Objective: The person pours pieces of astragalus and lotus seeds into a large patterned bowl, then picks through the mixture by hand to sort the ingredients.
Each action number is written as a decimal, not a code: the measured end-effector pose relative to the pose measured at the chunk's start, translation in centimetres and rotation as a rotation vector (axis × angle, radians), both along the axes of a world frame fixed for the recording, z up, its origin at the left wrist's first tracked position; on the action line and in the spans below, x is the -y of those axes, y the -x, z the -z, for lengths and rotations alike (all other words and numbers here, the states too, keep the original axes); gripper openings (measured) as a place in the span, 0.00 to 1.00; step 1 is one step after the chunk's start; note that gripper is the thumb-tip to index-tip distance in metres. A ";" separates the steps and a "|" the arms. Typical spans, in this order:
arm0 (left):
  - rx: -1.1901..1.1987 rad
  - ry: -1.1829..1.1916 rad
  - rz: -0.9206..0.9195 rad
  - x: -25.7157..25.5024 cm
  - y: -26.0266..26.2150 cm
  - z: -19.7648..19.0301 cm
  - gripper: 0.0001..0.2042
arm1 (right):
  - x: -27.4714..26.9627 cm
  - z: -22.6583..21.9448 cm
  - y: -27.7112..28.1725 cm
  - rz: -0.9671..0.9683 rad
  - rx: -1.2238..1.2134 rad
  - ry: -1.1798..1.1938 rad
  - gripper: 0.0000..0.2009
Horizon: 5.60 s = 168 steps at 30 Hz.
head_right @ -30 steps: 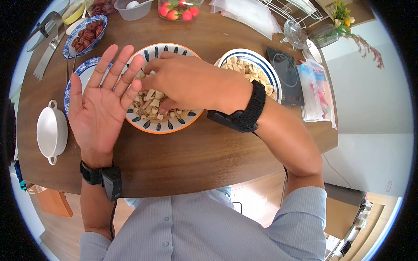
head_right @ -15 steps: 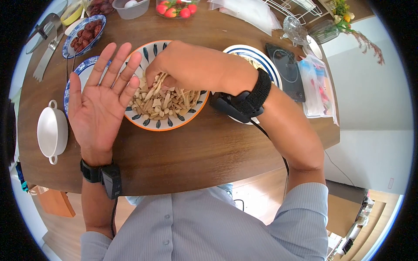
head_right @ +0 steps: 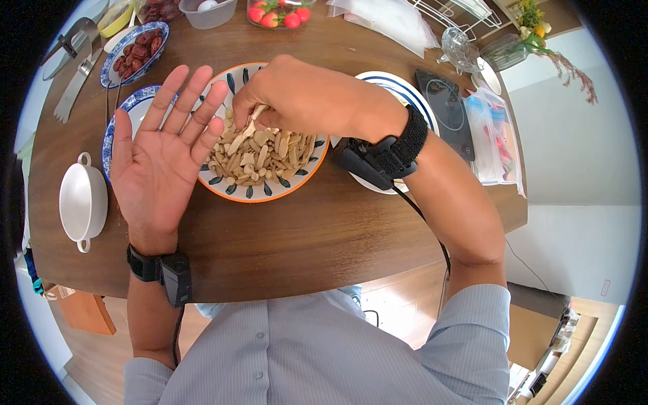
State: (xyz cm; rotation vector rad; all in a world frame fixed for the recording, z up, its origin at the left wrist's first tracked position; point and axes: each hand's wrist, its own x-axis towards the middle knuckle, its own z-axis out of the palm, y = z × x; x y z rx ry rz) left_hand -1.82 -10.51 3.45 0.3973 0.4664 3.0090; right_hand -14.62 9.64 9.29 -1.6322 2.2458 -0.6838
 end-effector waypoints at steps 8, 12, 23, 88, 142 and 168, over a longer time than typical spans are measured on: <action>0.011 -0.012 -0.008 0.0 -0.1 -0.2 0.37 | -0.1 -0.1 0.5 0.070 0.032 -0.056 0.11; 0.009 -0.018 -0.003 0.0 0.0 -0.2 0.37 | -0.3 0.5 1.3 0.030 0.061 -0.067 0.10; 0.007 -0.004 -0.008 0.1 0.0 -0.1 0.37 | -0.3 1.1 1.4 0.205 0.276 -0.048 0.08; 0.131 -0.017 0.045 -1.1 -0.3 0.3 0.36 | 1.7 -2.9 -0.6 0.055 0.146 0.345 0.12; 0.068 -0.133 -0.035 -0.6 0.1 -0.3 0.32 | -1.2 0.0 1.9 0.166 0.431 -0.064 0.08; 0.206 -0.050 0.059 -1.2 -0.4 -0.6 0.31 | 1.9 -2.7 0.3 0.118 0.122 0.364 0.11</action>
